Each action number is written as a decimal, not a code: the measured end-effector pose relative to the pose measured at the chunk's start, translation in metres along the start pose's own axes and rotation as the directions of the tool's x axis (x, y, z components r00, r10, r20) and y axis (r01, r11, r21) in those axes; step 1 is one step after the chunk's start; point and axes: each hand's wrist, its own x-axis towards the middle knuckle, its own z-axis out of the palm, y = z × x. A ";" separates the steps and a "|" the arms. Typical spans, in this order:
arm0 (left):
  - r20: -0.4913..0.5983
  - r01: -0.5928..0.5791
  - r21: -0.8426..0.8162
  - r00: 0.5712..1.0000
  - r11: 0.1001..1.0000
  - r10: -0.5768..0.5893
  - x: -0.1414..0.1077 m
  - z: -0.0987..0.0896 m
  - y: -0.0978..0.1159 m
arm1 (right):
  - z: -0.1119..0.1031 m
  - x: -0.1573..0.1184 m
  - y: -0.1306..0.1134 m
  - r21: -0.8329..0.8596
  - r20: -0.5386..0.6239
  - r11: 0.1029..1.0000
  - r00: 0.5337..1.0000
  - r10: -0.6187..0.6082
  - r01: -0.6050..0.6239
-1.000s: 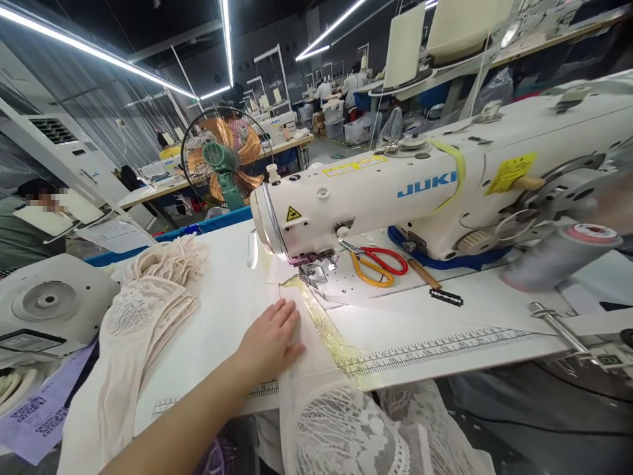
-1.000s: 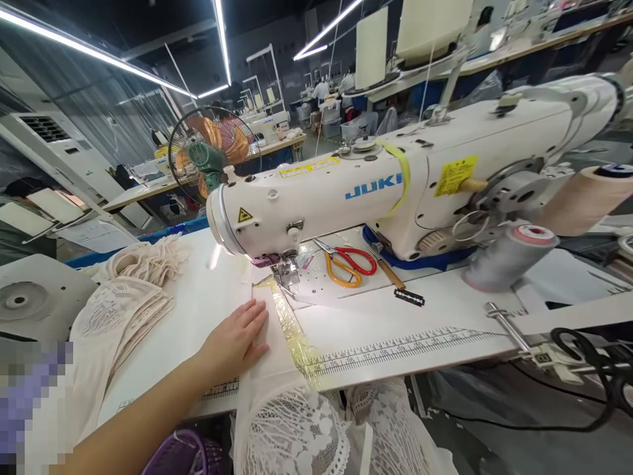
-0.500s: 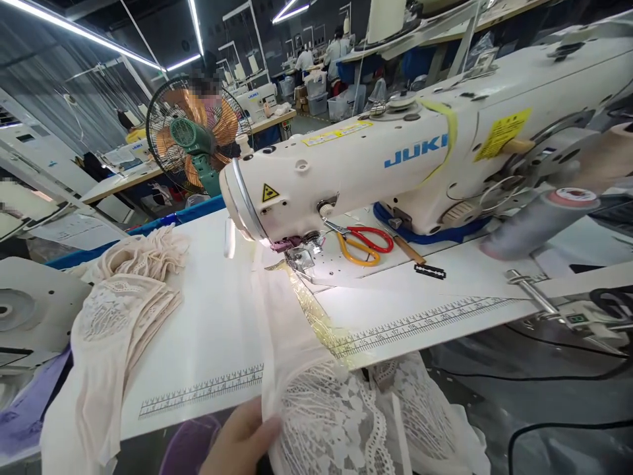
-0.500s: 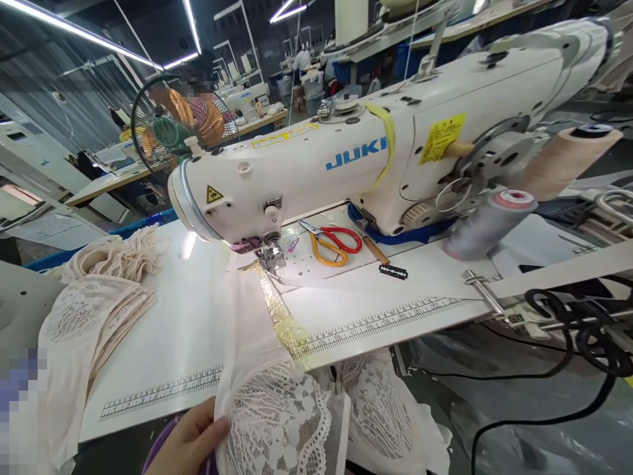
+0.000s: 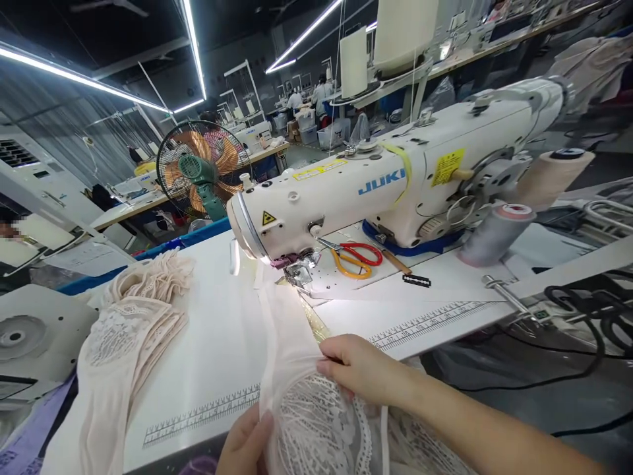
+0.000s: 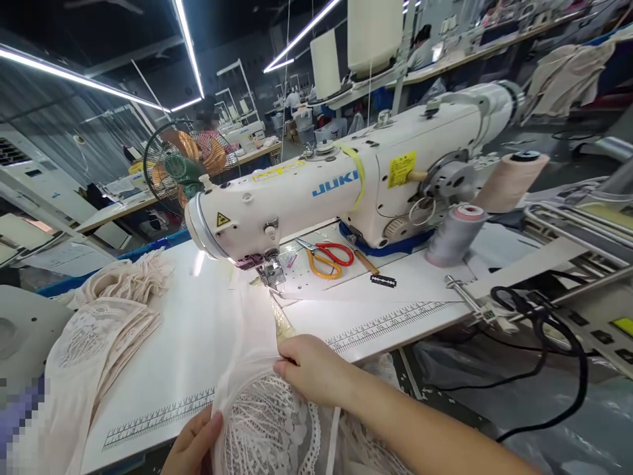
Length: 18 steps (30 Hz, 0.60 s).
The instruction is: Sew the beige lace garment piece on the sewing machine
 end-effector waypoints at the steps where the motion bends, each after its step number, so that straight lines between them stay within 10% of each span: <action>1: -0.005 -0.031 0.038 0.999 0.999 0.032 0.001 0.001 0.002 | 0.002 0.001 0.000 -0.033 -0.009 0.999 1.000 -0.009 0.008; 7: 0.069 -0.196 0.286 0.981 0.938 0.184 0.007 0.009 0.007 | 0.004 0.002 -0.002 -0.190 -0.104 0.981 0.993 -0.055 0.034; 14: 0.197 0.129 -0.076 0.974 0.989 -0.112 0.014 0.012 -0.001 | 0.008 -0.003 0.009 -0.093 -0.214 0.996 0.976 -0.037 0.017; 18: 0.219 0.168 -0.198 0.968 0.966 -0.123 0.012 0.011 -0.007 | 0.005 -0.047 0.041 0.007 -0.543 0.996 0.837 -0.071 0.088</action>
